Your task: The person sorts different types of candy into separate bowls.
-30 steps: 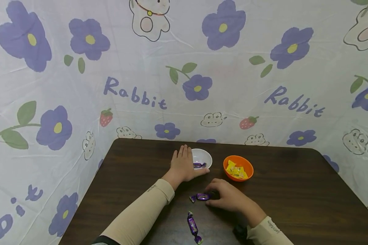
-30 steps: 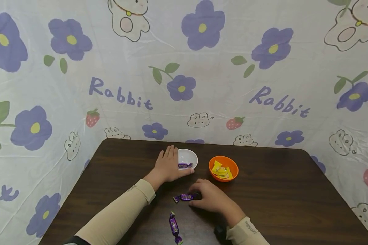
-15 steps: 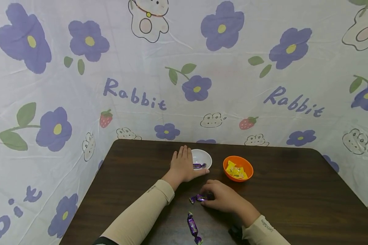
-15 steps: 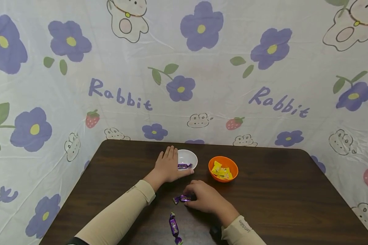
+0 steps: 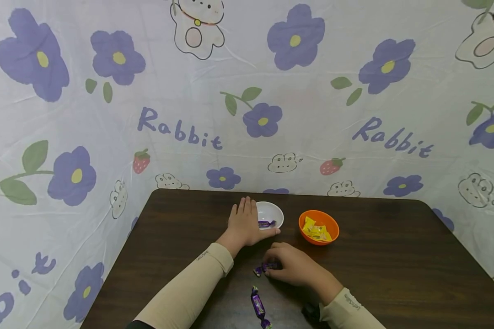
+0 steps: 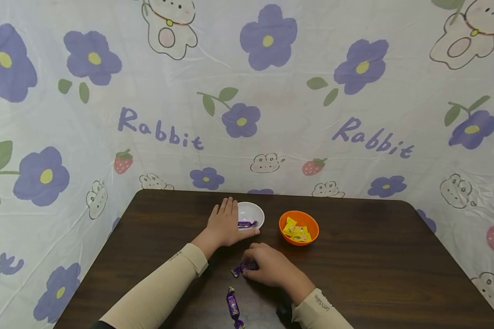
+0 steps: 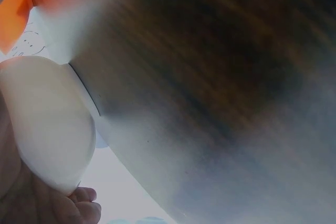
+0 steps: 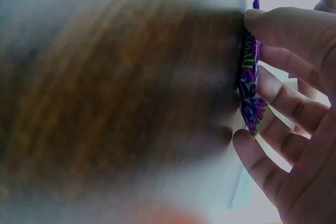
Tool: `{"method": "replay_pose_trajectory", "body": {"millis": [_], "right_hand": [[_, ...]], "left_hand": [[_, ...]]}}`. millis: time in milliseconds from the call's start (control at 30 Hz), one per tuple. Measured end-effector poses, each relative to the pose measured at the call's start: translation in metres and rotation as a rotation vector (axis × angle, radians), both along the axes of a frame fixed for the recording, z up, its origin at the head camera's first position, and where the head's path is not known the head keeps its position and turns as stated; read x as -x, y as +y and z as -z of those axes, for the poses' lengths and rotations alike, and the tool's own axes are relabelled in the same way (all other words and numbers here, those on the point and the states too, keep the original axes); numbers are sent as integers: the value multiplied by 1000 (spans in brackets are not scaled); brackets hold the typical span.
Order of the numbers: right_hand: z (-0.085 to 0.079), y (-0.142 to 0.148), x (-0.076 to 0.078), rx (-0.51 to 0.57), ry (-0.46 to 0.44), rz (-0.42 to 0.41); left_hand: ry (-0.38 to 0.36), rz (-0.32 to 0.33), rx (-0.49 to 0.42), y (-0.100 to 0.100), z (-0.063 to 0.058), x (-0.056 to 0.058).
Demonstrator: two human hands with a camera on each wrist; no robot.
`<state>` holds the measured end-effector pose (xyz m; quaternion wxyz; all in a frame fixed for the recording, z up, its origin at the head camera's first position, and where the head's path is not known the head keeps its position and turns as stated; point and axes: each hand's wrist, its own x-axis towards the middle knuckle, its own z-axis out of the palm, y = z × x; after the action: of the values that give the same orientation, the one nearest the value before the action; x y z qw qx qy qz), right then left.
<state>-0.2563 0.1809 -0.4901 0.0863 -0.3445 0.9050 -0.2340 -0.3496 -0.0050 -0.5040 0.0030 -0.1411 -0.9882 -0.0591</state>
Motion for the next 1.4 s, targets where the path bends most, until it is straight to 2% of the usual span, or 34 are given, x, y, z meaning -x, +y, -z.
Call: {"method": "replay_pose_trajectory", "body": {"millis": [400,800,1400], "right_hand": [[-2,1,-3,-9,-19,16],[-10,2,-5,6,-49,23],[-12,12,-8,39,20,40]], "left_hand": [[0,-4,6,0,-3,-3],[2,-5,17,0,-1,-2],[-3,-11,11,1,-2,-3]]}}
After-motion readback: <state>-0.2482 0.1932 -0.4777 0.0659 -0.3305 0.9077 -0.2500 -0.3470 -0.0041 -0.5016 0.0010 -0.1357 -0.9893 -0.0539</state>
